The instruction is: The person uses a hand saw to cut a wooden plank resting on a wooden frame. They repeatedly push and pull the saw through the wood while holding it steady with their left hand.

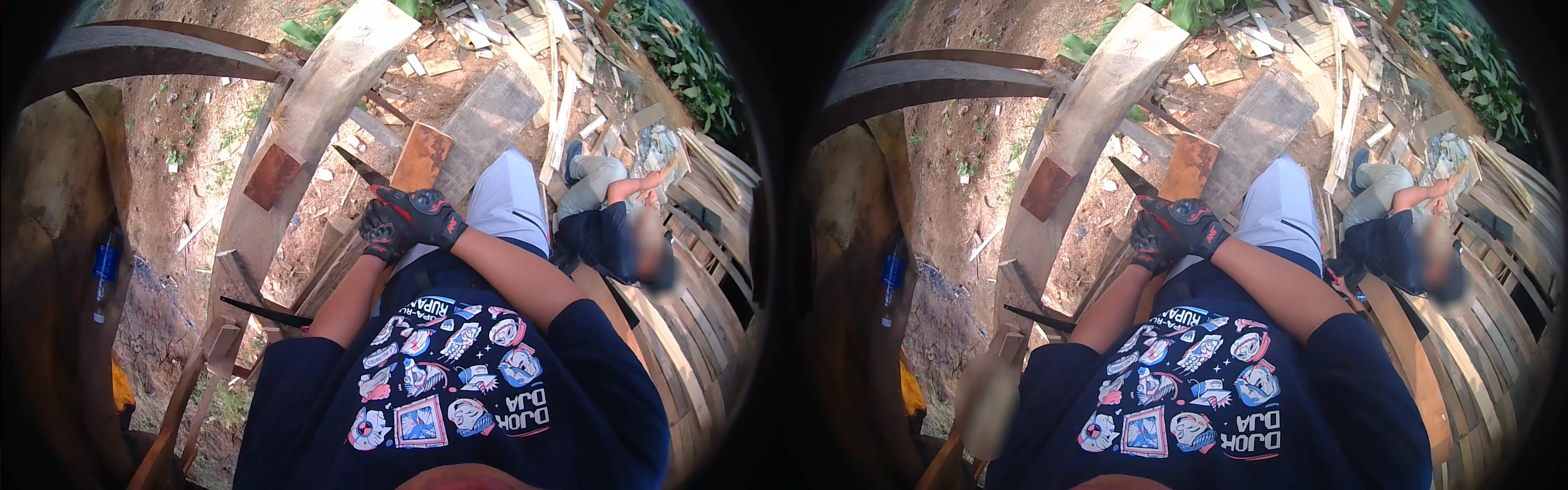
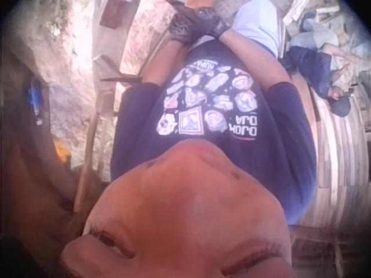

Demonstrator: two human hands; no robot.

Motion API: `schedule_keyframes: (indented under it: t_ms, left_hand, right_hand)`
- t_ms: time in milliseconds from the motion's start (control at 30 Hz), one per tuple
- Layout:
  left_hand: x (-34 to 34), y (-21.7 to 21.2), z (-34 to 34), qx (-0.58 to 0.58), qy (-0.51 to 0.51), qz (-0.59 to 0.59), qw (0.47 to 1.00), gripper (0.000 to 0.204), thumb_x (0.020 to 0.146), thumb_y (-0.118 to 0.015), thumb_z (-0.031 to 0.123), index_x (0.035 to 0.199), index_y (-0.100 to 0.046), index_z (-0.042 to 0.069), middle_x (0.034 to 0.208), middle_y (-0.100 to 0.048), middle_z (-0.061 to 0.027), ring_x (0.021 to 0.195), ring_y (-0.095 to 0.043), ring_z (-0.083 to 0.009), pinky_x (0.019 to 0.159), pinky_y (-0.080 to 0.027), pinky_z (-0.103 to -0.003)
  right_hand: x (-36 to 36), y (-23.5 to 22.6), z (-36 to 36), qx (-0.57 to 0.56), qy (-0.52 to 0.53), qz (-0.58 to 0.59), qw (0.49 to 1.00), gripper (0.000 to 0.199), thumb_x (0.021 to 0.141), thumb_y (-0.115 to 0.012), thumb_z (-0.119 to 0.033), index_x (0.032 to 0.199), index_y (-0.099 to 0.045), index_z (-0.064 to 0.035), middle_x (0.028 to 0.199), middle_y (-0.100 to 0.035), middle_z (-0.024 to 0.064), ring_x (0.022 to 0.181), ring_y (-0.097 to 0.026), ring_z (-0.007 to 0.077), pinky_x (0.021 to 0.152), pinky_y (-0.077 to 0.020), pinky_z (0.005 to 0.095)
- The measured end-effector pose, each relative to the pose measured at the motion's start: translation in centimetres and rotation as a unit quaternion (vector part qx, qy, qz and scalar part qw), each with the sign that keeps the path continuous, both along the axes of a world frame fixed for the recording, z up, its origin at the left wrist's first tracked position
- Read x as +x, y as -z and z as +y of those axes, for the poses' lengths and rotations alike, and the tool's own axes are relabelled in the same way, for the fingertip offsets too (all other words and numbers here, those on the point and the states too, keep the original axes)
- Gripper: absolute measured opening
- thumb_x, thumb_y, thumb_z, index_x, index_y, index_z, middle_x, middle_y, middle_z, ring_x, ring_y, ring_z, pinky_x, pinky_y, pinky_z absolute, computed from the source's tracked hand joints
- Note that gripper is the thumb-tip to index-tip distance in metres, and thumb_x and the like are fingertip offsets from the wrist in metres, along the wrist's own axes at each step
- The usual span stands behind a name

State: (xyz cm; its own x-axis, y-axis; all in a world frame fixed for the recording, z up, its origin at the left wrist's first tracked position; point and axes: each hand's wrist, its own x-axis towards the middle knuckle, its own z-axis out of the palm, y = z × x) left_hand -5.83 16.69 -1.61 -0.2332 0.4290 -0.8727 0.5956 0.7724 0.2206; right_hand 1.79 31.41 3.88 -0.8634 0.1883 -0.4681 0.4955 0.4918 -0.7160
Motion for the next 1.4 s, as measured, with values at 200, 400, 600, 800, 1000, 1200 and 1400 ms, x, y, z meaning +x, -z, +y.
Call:
schedule_keyframes:
  t_ms: [200,400,600,800,1000,1200,1400]
  left_hand:
    - [0.5,4.0,-3.9,0.096,0.084,0.003,0.992,0.117,0.091,-0.066,0.07,0.174,-0.013,0.006,0.178,-0.015,-0.0299,0.165,-0.018,-0.0468,0.134,-0.017,-0.058]
    - [0.7,4.7,-4.6,0.144,0.071,0.062,0.985,0.101,0.093,-0.061,0.073,0.17,-0.034,0.014,0.172,-0.038,-0.0214,0.16,-0.033,-0.0431,0.131,-0.027,-0.057]
    - [3.6,12.5,-8.0,0.222,-0.005,0.023,0.975,0.104,0.089,-0.07,0.07,0.17,-0.034,0.015,0.174,-0.036,-0.018,0.161,-0.032,-0.0409,0.131,-0.024,-0.059]
    - [0.7,1.8,-1.9,0.026,-0.063,0.025,0.997,0.146,0.072,-0.093,0.06,0.173,-0.005,0.002,0.178,-0.016,-0.0251,0.166,-0.016,-0.0444,0.133,-0.018,-0.059]
    - [0.9,1.3,-2.0,0.031,-0.069,0.051,0.996,0.148,0.065,-0.097,0.06,0.172,-0.011,0.003,0.173,-0.024,-0.0245,0.163,-0.024,-0.0444,0.131,-0.022,-0.06]
    - [0.7,1.3,-1.9,0.04,-0.071,0.053,0.995,0.148,0.065,-0.099,0.057,0.172,-0.012,0.003,0.172,-0.026,-0.0233,0.161,-0.029,-0.0435,0.13,-0.026,-0.06]
    - [0.6,1.1,-1.9,0.043,-0.071,0.054,0.995,0.149,0.064,-0.099,0.058,0.171,-0.013,0.002,0.171,-0.029,-0.0229,0.16,-0.032,-0.0429,0.13,-0.027,-0.059]
  right_hand:
    - [-8.0,7.2,-3.3,0.003,0.039,0.04,0.998,0.049,0.104,-0.057,-0.032,0.151,-0.064,-0.02,0.126,-0.077,0.0195,0.093,-0.078,0.0382,0.082,-0.0619,0.0521]
    - [-15.2,9.0,-4.8,-0.01,0.051,-0.018,0.998,0.041,0.1,-0.053,-0.028,0.132,-0.072,-0.0121,0.117,-0.078,0.0213,0.108,-0.075,0.0419,0.098,-0.0582,0.0541]
    - [-8.1,-2.0,-3.2,-0.001,-0.048,-0.007,0.999,0.047,0.104,-0.06,-0.033,0.148,-0.065,-0.015,0.122,-0.077,0.0203,0.104,-0.076,0.0422,0.093,-0.0605,0.0523]
    - [5.4,-11.6,2.2,0.004,0.012,0.053,0.999,0.06,0.103,-0.068,-0.024,0.161,-0.054,-0.0172,0.123,-0.078,0.021,0.103,-0.078,0.0398,0.09,-0.061,0.0474]
    - [10.6,-18.5,4.3,-0.114,0.077,0.002,0.991,0.055,0.104,-0.068,-0.02,0.157,-0.059,-0.0099,0.117,-0.08,0.0175,0.103,-0.079,0.0303,0.092,-0.0594,0.0422]
    - [12.0,-21.0,3.7,-0.036,0.058,0.002,0.998,0.051,0.106,-0.067,-0.023,0.155,-0.061,-0.0098,0.131,-0.076,0.0219,0.121,-0.075,0.0342,0.106,-0.0552,0.0445]
    - [11.6,-24.6,2.4,-0.012,0.071,-0.008,0.997,0.052,0.106,-0.067,-0.024,0.156,-0.061,-0.0147,0.129,-0.077,0.0198,0.118,-0.075,0.0341,0.103,-0.0567,0.0441]
